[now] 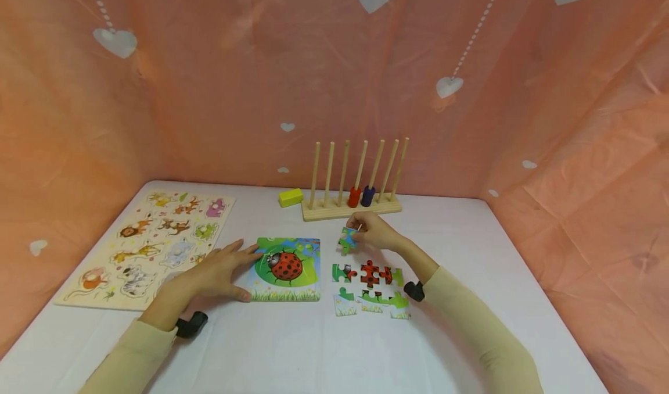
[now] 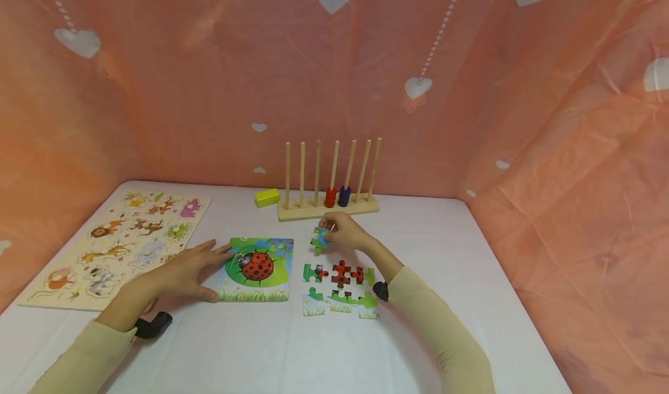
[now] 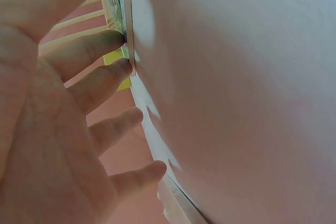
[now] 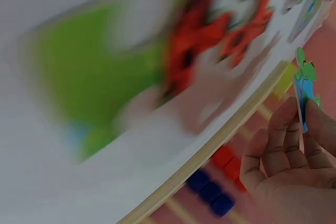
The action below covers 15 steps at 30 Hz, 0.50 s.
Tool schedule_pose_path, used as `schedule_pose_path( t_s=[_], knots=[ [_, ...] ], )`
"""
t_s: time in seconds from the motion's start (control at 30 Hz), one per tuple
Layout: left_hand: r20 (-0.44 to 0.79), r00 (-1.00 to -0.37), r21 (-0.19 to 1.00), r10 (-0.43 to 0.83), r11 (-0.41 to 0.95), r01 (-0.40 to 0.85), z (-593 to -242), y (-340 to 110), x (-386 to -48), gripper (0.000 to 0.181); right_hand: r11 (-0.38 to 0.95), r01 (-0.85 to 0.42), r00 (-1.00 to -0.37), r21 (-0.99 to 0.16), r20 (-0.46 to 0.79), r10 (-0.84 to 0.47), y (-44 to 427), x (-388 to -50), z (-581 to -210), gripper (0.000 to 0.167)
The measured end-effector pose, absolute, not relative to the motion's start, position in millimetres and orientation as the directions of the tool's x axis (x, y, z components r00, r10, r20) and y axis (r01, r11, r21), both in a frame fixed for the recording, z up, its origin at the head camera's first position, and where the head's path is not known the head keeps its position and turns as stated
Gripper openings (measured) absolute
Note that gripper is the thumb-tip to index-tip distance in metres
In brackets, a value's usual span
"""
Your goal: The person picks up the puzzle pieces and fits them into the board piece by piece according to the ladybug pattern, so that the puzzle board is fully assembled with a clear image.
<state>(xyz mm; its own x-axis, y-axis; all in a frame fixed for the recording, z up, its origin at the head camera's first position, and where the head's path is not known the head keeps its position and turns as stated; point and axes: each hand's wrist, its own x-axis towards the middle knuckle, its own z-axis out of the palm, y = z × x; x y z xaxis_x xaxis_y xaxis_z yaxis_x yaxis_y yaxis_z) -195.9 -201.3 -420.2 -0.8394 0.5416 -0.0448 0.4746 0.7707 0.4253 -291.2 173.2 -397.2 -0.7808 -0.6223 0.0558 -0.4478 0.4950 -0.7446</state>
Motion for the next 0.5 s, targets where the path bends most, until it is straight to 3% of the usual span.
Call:
schedule_pose_path(
  t_s=[0.3, 0.5],
  knots=[
    [-0.019, -0.836, 0.421, 0.549, 0.763, 0.491, -421.4, -202.8, -196.1, 0.09, 0.477, -0.526, -0.699, -0.704, 0.038, -0.715, 119.0, -294.2, -399.8, 0.016],
    [-0.021, -0.833, 0.426, 0.553, 0.759, 0.493, -421.1, -203.1, -195.9, 0.09, 0.518, -0.529, -0.704, -0.672, 0.008, -0.71, 98.3, -290.3, -404.1, 0.017]
  ],
)
